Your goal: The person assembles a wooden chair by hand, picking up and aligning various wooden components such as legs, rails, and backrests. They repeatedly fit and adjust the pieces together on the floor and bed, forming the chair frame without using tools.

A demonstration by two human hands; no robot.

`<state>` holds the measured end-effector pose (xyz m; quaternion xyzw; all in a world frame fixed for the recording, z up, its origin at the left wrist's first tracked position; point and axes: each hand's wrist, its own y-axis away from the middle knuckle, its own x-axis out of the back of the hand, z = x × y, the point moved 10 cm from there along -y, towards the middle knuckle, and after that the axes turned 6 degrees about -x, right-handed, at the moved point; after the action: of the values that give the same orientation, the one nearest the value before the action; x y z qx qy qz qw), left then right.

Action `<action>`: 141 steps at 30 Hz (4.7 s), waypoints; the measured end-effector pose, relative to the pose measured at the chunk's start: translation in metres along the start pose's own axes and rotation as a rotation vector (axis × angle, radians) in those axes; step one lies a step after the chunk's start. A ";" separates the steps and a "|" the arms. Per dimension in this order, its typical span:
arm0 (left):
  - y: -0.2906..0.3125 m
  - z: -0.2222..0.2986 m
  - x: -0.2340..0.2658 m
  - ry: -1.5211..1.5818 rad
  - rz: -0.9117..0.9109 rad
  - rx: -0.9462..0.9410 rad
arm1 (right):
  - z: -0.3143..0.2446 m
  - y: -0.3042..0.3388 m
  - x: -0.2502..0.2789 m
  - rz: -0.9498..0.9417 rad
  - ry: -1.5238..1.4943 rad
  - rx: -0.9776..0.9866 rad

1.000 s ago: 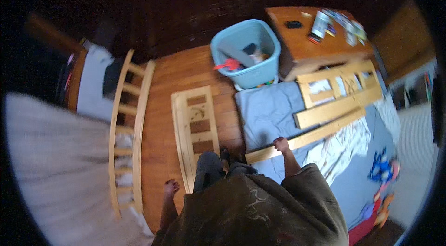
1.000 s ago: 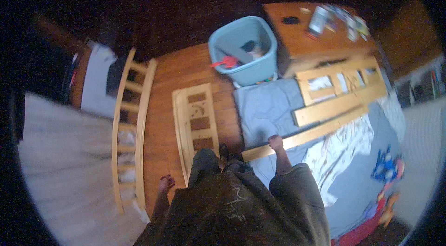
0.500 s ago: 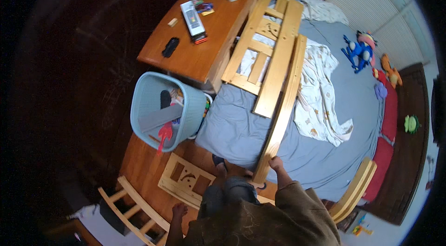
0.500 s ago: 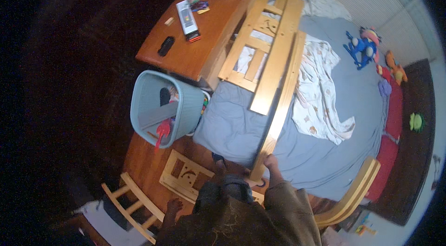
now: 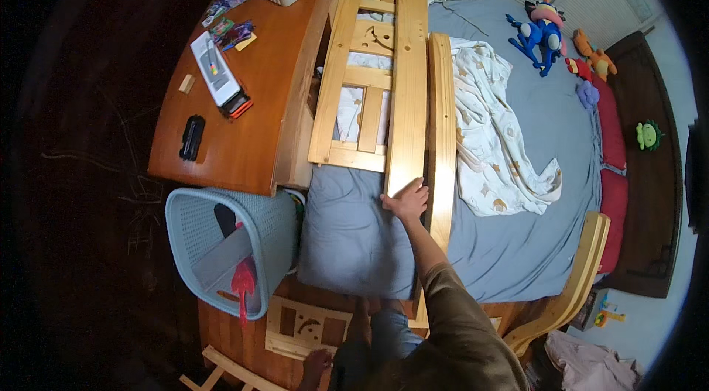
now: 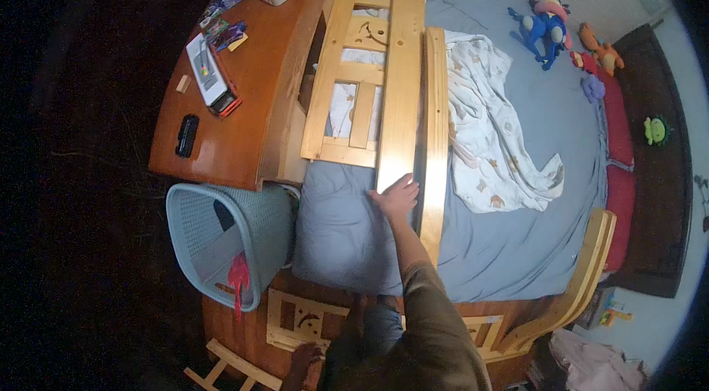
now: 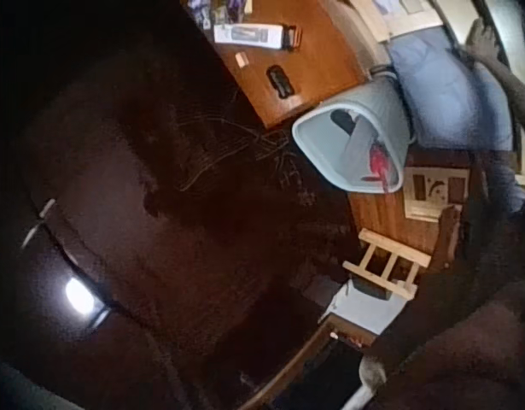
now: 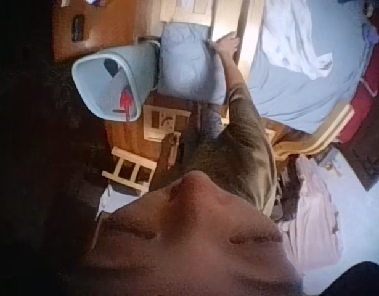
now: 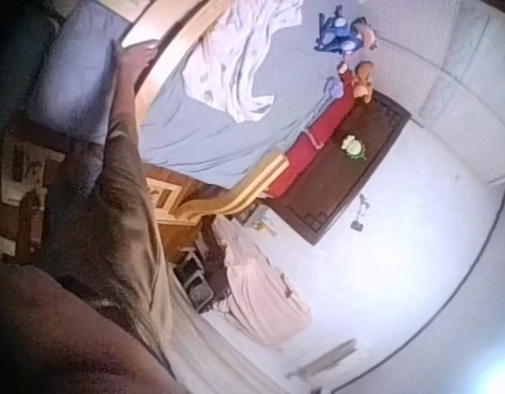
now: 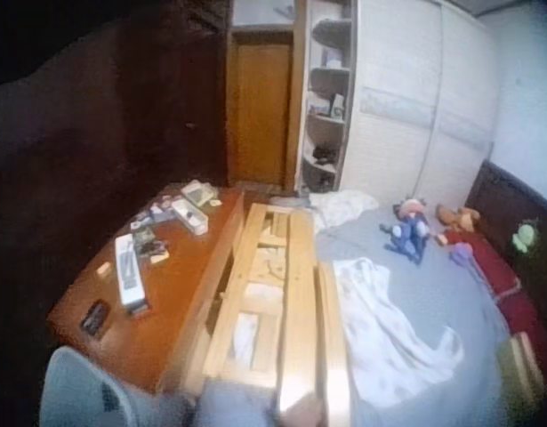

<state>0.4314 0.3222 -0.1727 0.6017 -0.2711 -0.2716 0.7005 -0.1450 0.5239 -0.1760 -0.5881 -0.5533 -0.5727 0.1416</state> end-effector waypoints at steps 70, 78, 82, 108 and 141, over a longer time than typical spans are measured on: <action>-0.164 0.230 -0.329 -0.516 -0.489 -0.589 | 0.240 -0.133 -0.003 -0.546 -1.185 -0.152; -0.139 0.238 -0.337 -0.492 -0.521 -0.609 | 0.238 -0.127 0.001 -0.496 -1.197 -0.212; -0.133 0.236 -0.337 -0.589 -0.478 -0.548 | 0.249 -0.131 -0.005 -0.463 -1.161 -0.248; -0.041 0.168 -0.404 -1.062 0.207 -1.004 | -0.022 -0.059 0.043 0.099 -0.089 0.074; -0.075 0.145 -0.409 -1.232 -0.208 -0.986 | -0.024 -0.047 0.047 0.463 0.318 0.441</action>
<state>0.0358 0.5007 -0.2502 -0.0140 -0.4006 -0.7081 0.5813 -0.2079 0.5439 -0.1517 -0.5566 -0.4866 -0.4765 0.4757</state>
